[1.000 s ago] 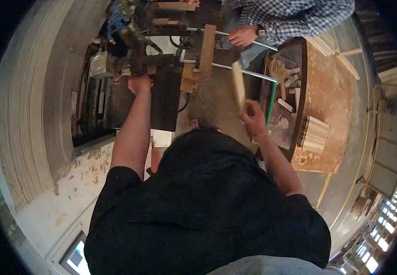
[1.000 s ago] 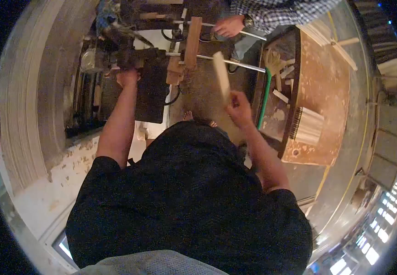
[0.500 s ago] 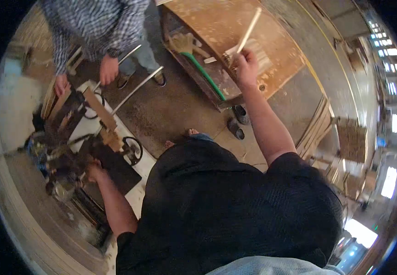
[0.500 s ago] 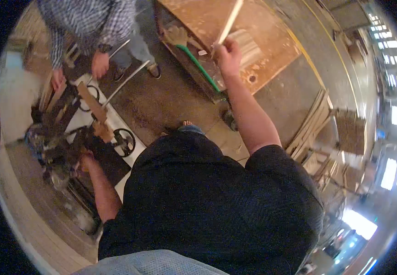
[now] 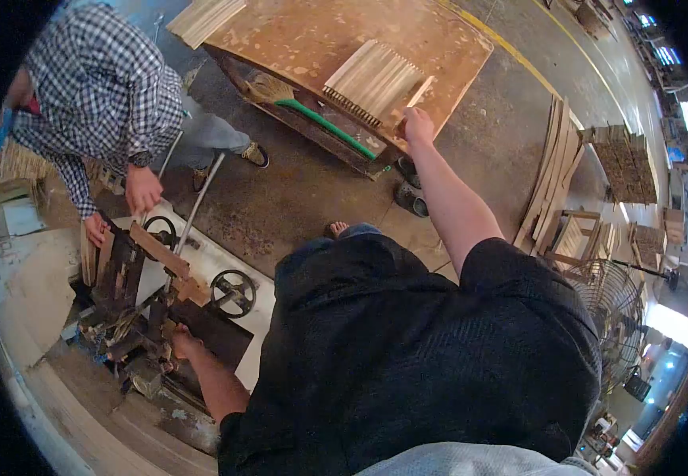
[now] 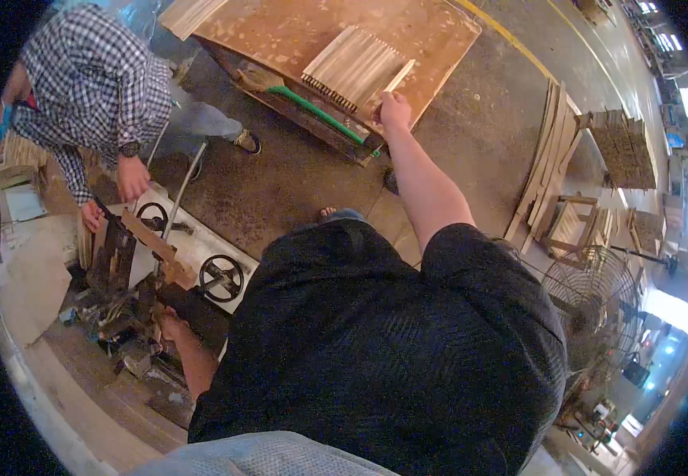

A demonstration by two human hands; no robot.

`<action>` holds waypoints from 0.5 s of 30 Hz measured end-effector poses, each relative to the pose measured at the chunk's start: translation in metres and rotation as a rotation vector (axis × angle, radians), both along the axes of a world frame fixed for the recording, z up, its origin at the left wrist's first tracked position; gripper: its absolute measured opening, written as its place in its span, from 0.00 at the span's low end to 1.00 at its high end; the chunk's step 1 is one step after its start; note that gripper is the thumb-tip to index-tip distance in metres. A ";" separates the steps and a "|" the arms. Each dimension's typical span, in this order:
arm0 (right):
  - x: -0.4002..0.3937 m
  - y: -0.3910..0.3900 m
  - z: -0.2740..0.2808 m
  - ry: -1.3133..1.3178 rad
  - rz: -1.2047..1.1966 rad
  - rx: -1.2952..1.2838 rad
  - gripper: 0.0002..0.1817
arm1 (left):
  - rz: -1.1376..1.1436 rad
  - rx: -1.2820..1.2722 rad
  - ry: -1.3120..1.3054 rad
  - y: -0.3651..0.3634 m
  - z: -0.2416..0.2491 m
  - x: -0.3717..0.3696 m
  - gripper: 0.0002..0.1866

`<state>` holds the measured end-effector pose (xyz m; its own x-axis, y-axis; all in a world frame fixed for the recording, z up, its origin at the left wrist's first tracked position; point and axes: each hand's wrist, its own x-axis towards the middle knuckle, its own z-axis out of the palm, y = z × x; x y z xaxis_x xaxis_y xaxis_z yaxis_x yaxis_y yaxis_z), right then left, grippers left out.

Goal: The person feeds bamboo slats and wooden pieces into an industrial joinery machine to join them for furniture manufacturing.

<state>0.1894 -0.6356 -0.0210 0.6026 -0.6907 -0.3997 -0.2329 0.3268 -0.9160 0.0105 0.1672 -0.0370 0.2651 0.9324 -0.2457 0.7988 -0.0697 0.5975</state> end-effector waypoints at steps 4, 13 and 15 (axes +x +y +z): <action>0.017 -0.016 -0.069 0.072 0.116 -0.149 0.16 | -0.855 0.731 0.950 -0.002 0.017 -0.013 0.16; 0.022 -0.008 -0.051 0.301 0.210 -0.458 0.30 | -0.980 -0.232 0.669 0.062 0.053 -0.005 0.37; 0.020 -0.009 -0.028 0.399 0.303 -0.562 0.32 | -0.988 0.063 0.847 0.064 0.029 -0.008 0.51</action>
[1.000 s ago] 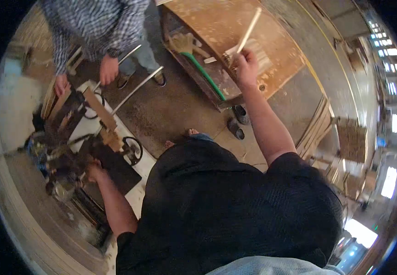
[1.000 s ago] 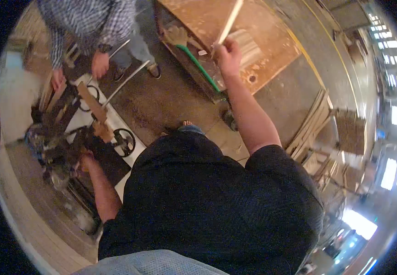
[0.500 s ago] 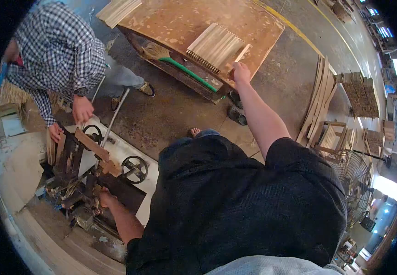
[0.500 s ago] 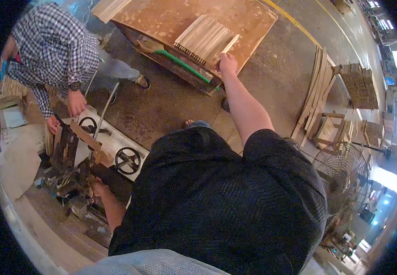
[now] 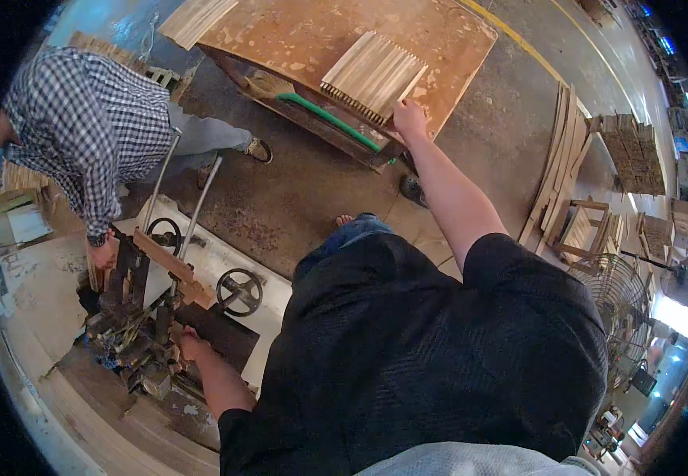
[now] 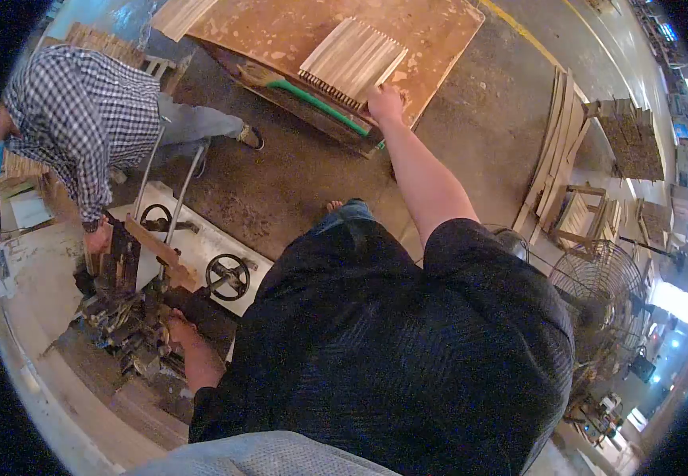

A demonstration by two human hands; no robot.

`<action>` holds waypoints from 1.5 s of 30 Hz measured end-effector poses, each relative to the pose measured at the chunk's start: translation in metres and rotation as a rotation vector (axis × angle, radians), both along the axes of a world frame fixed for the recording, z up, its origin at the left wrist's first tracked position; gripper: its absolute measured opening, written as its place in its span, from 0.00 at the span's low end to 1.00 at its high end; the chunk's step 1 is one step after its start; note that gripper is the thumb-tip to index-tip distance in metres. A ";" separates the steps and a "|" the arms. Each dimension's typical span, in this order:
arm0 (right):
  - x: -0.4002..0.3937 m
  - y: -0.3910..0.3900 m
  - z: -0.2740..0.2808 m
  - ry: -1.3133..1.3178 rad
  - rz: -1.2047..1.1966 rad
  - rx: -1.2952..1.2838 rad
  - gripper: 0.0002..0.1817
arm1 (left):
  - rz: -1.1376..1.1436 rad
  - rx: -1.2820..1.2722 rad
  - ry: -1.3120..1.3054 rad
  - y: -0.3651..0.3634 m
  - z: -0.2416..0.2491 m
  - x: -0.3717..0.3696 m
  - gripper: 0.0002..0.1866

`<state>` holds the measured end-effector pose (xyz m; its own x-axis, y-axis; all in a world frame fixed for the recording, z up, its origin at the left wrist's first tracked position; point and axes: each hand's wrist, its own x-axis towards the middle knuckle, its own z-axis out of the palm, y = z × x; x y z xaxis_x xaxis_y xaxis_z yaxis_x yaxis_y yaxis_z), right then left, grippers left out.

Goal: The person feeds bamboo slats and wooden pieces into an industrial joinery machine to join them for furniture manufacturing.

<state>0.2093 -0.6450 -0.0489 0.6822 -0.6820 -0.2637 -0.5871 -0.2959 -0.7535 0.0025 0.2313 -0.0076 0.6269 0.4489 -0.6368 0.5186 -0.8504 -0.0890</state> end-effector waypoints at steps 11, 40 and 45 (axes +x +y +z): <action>-0.002 -0.017 -0.028 -0.068 0.145 -0.101 0.33 | 1.183 -0.372 -1.087 -0.129 0.028 0.027 0.19; -0.071 -0.004 0.019 0.288 0.537 -0.659 0.53 | 0.842 -0.118 -0.979 -0.087 -0.013 0.013 0.11; -0.076 0.015 0.002 0.326 0.504 -0.772 0.52 | 1.366 -0.443 -1.222 -0.065 -0.033 0.012 0.13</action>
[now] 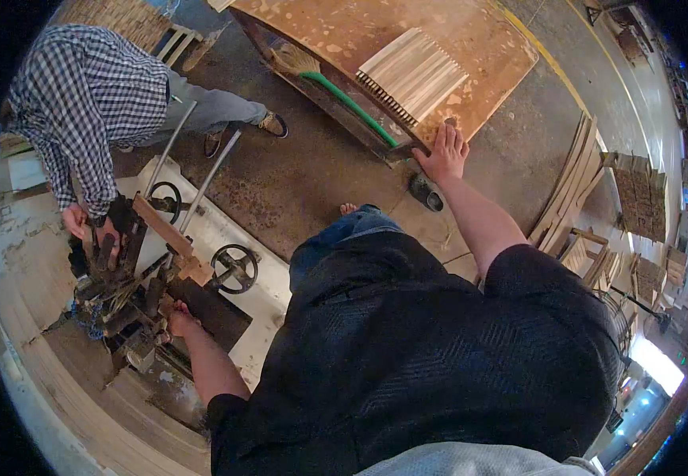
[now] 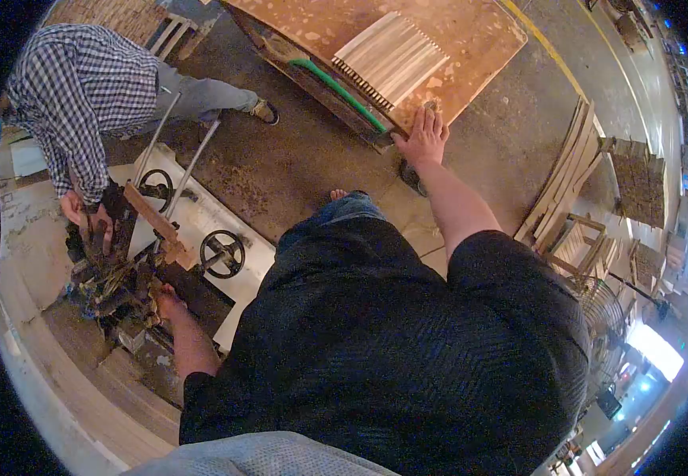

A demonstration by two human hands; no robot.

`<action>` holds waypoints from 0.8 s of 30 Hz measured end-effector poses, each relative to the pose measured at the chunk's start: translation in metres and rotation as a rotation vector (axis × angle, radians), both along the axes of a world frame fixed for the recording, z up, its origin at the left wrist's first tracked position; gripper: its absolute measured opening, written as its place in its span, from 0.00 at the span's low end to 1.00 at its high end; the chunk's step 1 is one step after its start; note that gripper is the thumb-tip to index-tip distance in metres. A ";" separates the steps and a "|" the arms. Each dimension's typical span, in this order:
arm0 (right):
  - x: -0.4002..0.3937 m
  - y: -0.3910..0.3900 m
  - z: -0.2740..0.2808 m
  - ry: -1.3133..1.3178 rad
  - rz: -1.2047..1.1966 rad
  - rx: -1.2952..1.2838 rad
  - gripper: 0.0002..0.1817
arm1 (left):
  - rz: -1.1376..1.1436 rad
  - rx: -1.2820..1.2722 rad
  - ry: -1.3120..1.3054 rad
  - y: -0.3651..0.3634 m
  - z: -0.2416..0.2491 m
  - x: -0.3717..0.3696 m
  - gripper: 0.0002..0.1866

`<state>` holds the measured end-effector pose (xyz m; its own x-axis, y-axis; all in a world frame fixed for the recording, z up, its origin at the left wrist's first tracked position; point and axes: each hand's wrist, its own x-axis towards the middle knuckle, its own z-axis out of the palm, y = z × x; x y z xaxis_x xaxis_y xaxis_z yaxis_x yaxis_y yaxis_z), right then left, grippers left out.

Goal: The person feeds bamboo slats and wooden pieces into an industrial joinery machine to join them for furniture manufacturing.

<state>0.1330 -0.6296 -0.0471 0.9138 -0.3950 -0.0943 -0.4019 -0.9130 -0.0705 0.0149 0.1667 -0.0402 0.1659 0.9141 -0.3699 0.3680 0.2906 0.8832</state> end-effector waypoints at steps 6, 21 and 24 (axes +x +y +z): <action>0.000 0.006 -0.006 -0.028 -0.074 -0.025 0.47 | 0.043 -0.479 -0.220 0.065 -0.057 -0.037 0.12; 0.003 0.007 -0.011 -0.074 -0.082 -0.045 0.47 | -0.188 -0.221 0.035 0.046 -0.032 -0.031 0.22; 0.002 0.007 -0.011 -0.079 -0.086 -0.056 0.47 | -0.039 -0.115 0.158 -0.012 0.021 -0.003 0.19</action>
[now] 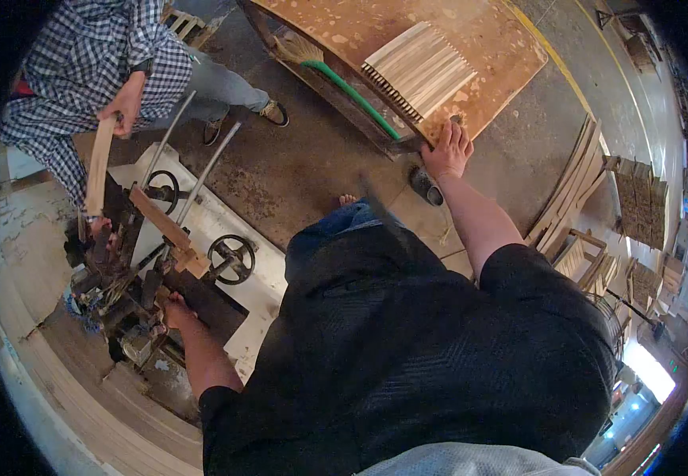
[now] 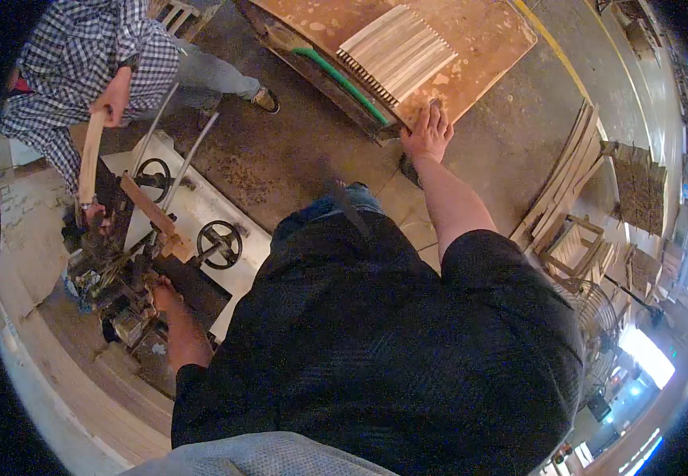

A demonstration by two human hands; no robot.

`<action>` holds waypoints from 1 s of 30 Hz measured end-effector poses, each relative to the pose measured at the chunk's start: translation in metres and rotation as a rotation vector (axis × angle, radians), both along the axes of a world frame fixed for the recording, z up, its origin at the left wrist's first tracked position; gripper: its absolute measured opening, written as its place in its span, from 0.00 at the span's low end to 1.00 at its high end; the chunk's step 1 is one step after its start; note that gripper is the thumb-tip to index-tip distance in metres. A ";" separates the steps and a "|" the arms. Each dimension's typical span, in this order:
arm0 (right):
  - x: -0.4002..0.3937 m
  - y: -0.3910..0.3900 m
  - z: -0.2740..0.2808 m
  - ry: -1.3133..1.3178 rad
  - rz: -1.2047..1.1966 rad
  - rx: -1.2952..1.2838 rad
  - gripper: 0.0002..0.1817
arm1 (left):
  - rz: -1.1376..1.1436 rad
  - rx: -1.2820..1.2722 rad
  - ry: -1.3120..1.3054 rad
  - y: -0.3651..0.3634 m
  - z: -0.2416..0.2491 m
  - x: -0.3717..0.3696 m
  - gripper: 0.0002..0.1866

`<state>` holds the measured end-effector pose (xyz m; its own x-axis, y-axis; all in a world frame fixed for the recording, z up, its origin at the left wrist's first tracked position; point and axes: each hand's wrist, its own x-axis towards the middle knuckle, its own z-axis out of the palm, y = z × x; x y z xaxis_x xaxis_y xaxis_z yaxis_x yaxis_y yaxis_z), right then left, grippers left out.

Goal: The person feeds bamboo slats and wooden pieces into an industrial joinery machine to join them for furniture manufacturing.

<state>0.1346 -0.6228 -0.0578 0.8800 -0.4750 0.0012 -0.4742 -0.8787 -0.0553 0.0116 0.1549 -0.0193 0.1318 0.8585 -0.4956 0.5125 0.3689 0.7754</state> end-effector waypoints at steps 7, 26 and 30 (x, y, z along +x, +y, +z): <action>0.001 0.002 0.003 -0.008 -0.018 0.023 0.48 | -0.278 0.292 0.078 -0.004 0.000 0.000 0.16; 0.003 0.003 0.001 -0.043 0.004 -0.021 0.47 | -0.813 0.747 1.160 -0.018 0.019 0.008 0.15; 0.001 0.004 0.002 -0.059 0.020 -0.008 0.47 | -0.858 0.965 1.107 -0.010 0.006 0.001 0.17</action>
